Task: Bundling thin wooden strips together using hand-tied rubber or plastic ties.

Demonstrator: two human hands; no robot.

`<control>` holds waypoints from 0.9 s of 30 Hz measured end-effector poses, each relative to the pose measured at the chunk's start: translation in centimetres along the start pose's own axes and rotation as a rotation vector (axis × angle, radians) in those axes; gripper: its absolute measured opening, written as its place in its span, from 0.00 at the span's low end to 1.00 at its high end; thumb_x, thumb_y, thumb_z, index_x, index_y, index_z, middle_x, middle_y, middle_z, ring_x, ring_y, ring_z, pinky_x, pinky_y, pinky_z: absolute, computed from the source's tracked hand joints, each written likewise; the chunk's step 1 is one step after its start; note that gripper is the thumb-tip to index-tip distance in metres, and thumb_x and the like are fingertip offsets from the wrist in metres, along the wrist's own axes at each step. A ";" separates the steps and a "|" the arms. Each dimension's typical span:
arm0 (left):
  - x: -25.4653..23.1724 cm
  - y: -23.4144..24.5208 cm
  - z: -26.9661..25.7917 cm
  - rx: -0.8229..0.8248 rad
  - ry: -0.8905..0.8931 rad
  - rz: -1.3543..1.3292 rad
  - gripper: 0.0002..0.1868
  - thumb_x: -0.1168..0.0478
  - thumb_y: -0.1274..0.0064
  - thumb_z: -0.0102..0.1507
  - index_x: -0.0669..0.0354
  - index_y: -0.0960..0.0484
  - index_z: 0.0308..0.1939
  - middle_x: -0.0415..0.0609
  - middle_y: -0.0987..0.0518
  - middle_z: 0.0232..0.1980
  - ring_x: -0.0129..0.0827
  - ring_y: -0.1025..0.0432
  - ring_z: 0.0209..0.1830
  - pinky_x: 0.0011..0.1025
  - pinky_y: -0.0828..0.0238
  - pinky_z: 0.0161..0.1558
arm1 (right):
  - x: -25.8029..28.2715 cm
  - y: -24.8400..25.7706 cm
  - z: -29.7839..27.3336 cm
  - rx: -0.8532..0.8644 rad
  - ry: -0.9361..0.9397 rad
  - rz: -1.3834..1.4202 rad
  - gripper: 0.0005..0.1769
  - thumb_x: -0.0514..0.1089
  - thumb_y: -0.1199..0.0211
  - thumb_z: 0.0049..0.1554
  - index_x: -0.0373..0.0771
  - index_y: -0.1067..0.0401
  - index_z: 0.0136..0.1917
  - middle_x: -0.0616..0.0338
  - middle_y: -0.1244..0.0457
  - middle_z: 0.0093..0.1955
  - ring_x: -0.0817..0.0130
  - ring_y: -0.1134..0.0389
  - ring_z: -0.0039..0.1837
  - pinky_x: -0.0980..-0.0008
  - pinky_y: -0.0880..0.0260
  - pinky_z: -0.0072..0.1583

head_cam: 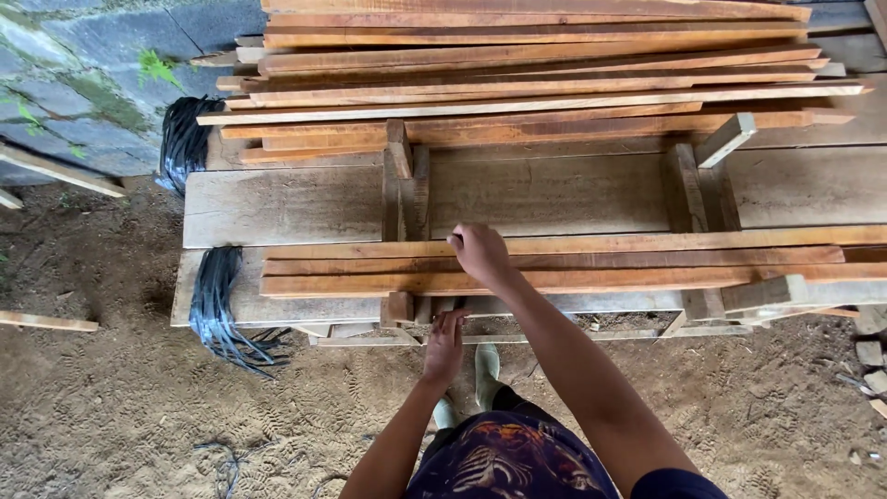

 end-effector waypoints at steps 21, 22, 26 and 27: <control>-4.3 5.8 -3.3 0.208 0.101 -0.243 0.19 0.68 0.56 0.69 0.51 0.17 0.60 0.55 0.13 0.48 0.50 0.19 0.50 0.45 0.22 0.49 | 2.9 -1.4 -19.6 -0.131 0.031 0.665 0.10 0.39 0.42 0.64 0.35 0.20 0.53 0.49 0.29 0.36 0.67 0.28 0.39 0.61 0.27 0.44; -4.7 5.8 -3.1 0.208 0.101 -0.242 0.19 0.68 0.56 0.69 0.51 0.17 0.60 0.55 0.13 0.48 0.50 0.19 0.50 0.45 0.22 0.49 | 3.5 -0.6 -19.9 -0.131 0.031 0.665 0.10 0.39 0.42 0.64 0.35 0.20 0.53 0.49 0.29 0.36 0.67 0.28 0.39 0.61 0.27 0.44; -4.1 6.2 -3.1 0.096 0.090 -0.267 0.13 0.71 0.51 0.68 0.55 0.14 0.52 0.57 0.13 0.43 0.50 0.17 0.43 0.43 0.21 0.43 | 5.1 1.4 -20.1 -0.117 0.174 0.835 0.15 0.29 0.48 0.59 0.33 0.21 0.53 0.48 0.30 0.39 0.66 0.30 0.40 0.64 0.26 0.45; -3.5 6.3 -3.2 0.074 0.104 -0.320 0.13 0.72 0.51 0.67 0.56 0.13 0.50 0.57 0.13 0.43 0.48 0.17 0.41 0.40 0.20 0.43 | 5.2 1.6 -19.8 -0.099 0.220 0.884 0.17 0.26 0.50 0.58 0.31 0.22 0.53 0.47 0.31 0.38 0.63 0.28 0.39 0.64 0.25 0.43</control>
Point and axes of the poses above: each hand's wrist, its own z-axis towards the middle knuckle, its own y-axis out of the back of the hand, x = y × z, the point moved 6 cm from there along z, towards the middle knuckle
